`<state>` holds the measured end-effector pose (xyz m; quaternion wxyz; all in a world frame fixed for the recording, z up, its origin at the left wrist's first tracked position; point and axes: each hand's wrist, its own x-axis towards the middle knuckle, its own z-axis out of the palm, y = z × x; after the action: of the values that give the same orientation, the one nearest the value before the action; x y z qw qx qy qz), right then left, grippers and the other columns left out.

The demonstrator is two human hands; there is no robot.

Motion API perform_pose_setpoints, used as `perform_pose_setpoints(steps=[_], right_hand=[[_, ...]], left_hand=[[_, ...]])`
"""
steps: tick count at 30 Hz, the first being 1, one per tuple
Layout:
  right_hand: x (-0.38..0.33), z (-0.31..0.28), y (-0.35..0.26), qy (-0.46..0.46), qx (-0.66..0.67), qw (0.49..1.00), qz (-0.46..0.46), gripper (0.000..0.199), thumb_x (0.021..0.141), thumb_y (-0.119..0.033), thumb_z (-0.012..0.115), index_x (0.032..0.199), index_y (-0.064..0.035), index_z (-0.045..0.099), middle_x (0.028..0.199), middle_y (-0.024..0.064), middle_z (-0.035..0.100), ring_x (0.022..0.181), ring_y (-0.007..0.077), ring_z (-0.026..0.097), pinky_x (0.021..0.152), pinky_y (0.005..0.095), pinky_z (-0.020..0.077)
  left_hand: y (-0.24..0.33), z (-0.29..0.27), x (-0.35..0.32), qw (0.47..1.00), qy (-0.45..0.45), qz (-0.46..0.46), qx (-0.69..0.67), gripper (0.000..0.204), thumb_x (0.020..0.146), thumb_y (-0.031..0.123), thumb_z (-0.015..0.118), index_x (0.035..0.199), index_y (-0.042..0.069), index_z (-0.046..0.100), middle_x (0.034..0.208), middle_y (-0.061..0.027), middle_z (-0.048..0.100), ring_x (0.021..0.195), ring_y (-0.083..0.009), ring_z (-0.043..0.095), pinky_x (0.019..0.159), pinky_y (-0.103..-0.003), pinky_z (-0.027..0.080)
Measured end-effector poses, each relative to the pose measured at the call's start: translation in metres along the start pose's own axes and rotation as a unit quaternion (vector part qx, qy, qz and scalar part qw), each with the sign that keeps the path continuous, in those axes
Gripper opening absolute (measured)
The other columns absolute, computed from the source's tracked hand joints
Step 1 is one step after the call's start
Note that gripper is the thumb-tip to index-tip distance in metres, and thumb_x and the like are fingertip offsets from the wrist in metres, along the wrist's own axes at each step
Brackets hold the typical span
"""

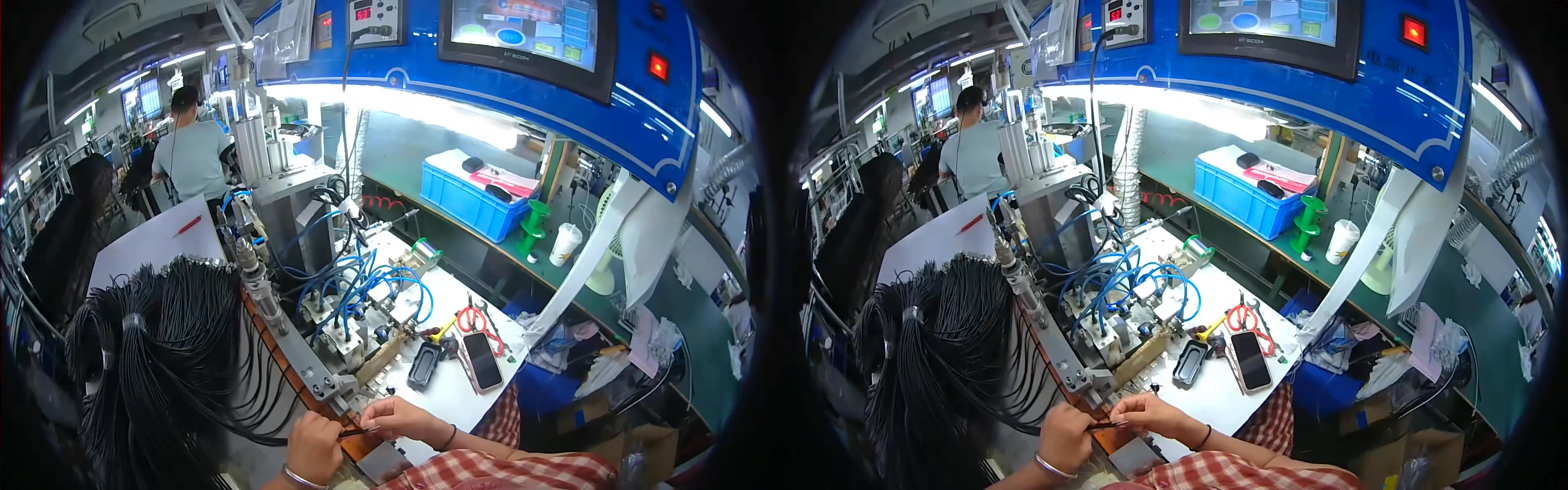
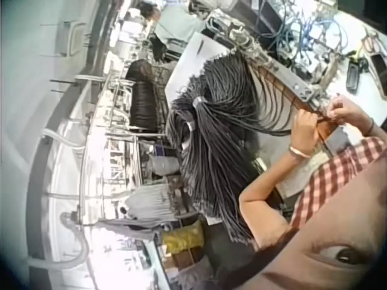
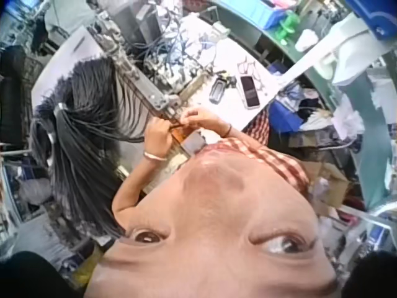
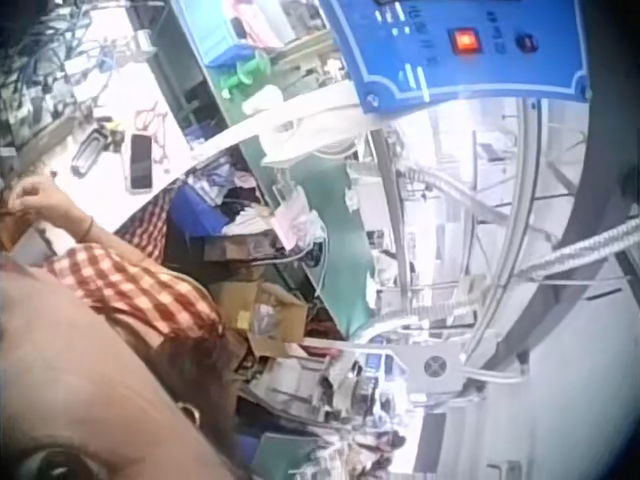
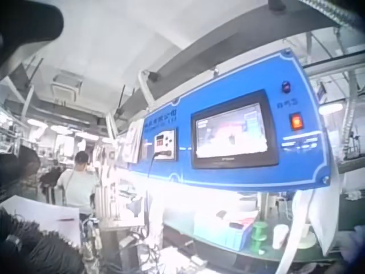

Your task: The person arranges a bundle of cables on a workbench, aligns wire ends into a machine fixture by hand, trims the wires using scissors, and inserts more wire leads into the fixture.

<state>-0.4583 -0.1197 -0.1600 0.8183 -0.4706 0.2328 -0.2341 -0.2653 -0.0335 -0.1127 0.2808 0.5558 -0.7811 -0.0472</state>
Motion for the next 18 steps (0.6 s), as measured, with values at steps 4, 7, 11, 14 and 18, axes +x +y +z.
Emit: perform_pose_setpoints(steps=[4,7,11,14,18], right_hand=[[0.001,-0.003,0.006,0.030,-0.079,0.996,-0.023,0.011,0.088,-0.012,0.064,0.090,-0.0013,0.064,0.069,-0.0014,0.061,0.052,0.0028,0.047,0.046,0.0184,0.0349],[-0.002,-0.010,0.011,0.041,-0.093,0.994,-0.030,0.010,0.087,-0.012,0.065,0.089,-0.0017,0.064,0.070,-0.0010,0.061,0.053,0.0026,0.047,0.046,0.0179,0.0348],[0.000,-0.014,0.019,0.080,-0.132,0.987,-0.035,0.013,0.089,-0.017,0.064,0.085,-0.0052,0.063,0.069,-0.0027,0.061,0.054,0.0011,0.048,0.047,0.0164,0.0347],[0.006,-0.017,0.025,0.099,-0.110,0.989,-0.033,0.014,0.092,-0.020,0.059,0.089,-0.0062,0.058,0.071,-0.0031,0.060,0.053,0.0011,0.048,0.045,0.0161,0.0336],[0.005,-0.019,0.008,0.034,-0.057,0.995,0.071,0.011,0.093,-0.017,0.053,0.090,-0.0068,0.056,0.066,-0.0050,0.053,0.049,0.0003,0.040,0.043,0.0164,0.0289]], left_hand=[[0.008,-0.002,-0.004,1.000,-0.007,-0.008,0.012,0.014,0.061,0.006,0.062,0.075,0.006,0.061,0.071,-0.0096,0.056,0.075,-0.0292,0.053,0.069,-0.040,0.041],[0.013,0.001,-0.007,0.998,-0.045,0.007,0.034,0.015,0.065,0.007,0.061,0.080,0.007,0.063,0.071,-0.0087,0.055,0.076,-0.0277,0.053,0.070,-0.039,0.041],[0.013,0.001,-0.003,0.995,-0.006,0.050,0.085,0.014,0.070,0.008,0.056,0.082,0.006,0.062,0.069,-0.0069,0.051,0.075,-0.0244,0.052,0.069,-0.038,0.040],[0.011,0.000,0.006,0.996,0.014,0.029,0.078,0.010,0.068,0.005,0.056,0.077,0.006,0.058,0.069,-0.0077,0.051,0.076,-0.0258,0.052,0.071,-0.038,0.039],[0.012,-0.005,0.006,0.997,-0.049,-0.019,0.062,0.011,0.066,0.002,0.056,0.075,0.007,0.054,0.068,-0.0078,0.051,0.075,-0.0256,0.051,0.072,-0.037,0.038]])
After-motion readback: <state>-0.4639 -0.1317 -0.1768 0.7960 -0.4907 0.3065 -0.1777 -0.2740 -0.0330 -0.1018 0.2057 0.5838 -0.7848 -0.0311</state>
